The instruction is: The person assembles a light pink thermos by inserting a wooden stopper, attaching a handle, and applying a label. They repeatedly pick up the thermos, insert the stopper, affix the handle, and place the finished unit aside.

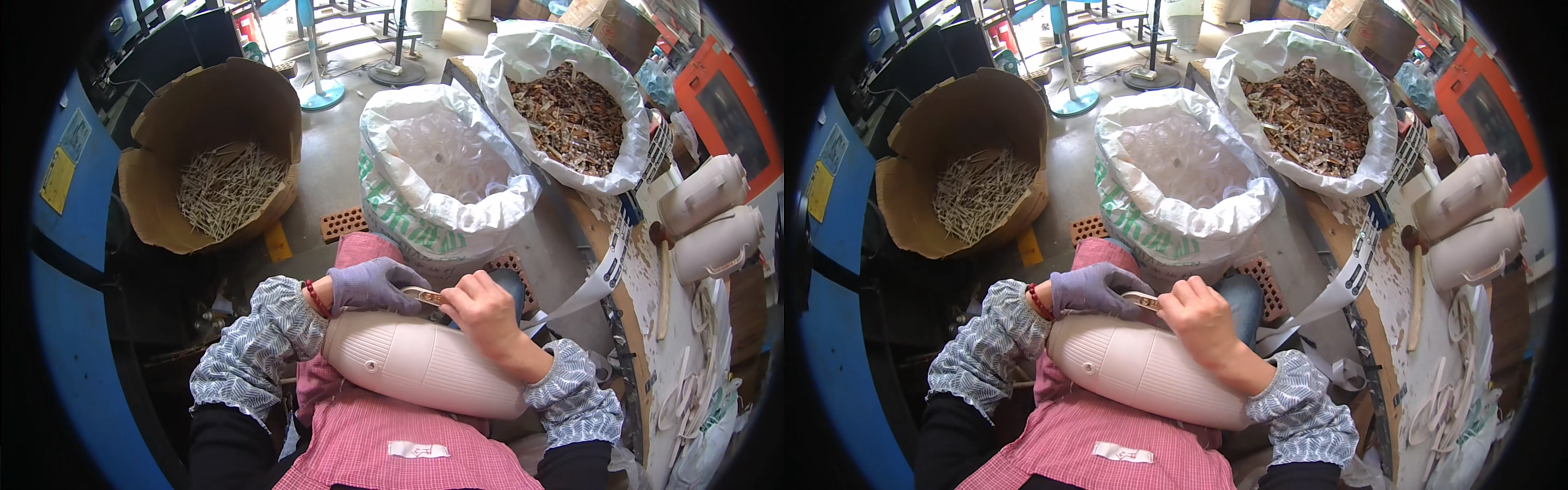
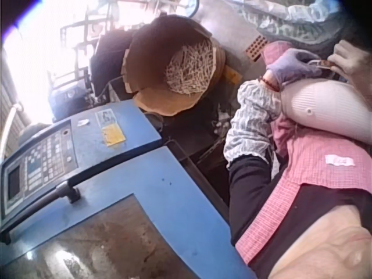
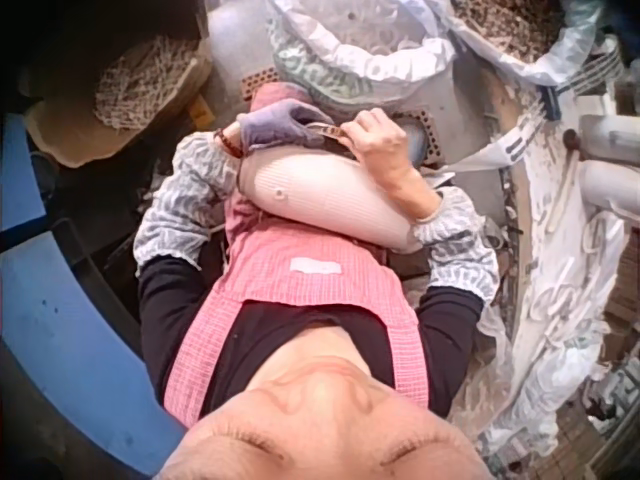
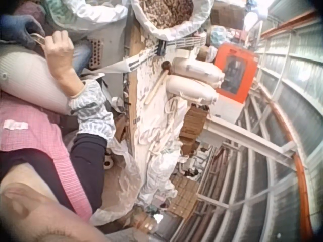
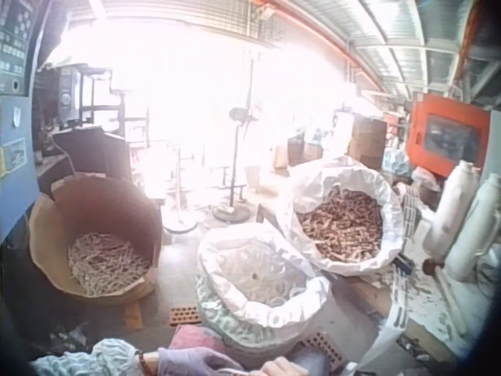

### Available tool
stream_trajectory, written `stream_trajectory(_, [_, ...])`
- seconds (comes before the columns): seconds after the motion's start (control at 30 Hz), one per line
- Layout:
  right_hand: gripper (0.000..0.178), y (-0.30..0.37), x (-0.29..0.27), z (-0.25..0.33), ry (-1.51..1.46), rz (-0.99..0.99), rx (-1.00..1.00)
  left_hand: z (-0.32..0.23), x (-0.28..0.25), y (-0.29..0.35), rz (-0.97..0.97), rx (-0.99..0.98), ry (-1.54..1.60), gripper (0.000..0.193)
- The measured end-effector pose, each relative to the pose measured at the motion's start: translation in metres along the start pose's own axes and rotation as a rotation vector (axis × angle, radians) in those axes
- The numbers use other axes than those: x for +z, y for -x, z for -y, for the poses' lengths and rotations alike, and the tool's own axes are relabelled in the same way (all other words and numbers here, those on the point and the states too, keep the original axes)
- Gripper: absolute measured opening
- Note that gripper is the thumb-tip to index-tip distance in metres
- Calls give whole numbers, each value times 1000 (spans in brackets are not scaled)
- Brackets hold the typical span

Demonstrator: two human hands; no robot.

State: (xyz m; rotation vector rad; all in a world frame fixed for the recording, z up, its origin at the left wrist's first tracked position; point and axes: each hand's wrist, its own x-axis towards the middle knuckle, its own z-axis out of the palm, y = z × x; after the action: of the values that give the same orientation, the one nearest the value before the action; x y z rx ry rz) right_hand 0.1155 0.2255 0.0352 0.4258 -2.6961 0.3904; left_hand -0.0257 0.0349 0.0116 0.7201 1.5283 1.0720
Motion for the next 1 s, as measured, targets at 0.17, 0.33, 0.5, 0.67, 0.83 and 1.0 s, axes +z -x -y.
stream_trajectory(0.17, [25,3,12,0,42,42,-70,4,-4,-2,32,-30,38,51])
stream_trajectory(0.33, [23,4,13,-5,76,46,-119,4,-6,-7,29,-38,-17,51])
stream_trajectory(0.5, [22,2,19,-7,55,49,-138,9,-3,-17,26,-42,-116,35])
stream_trajectory(0.67, [16,-26,1,-74,-57,-48,-143,9,2,-21,-18,-63,-39,32])
stream_trajectory(0.83, [13,-80,-50,-234,281,-301,372,-24,9,-1,4,68,-51,39])
stream_trajectory(1.0, [15,-105,-42,-292,505,-24,679,-56,9,31,-110,621,-741,40])
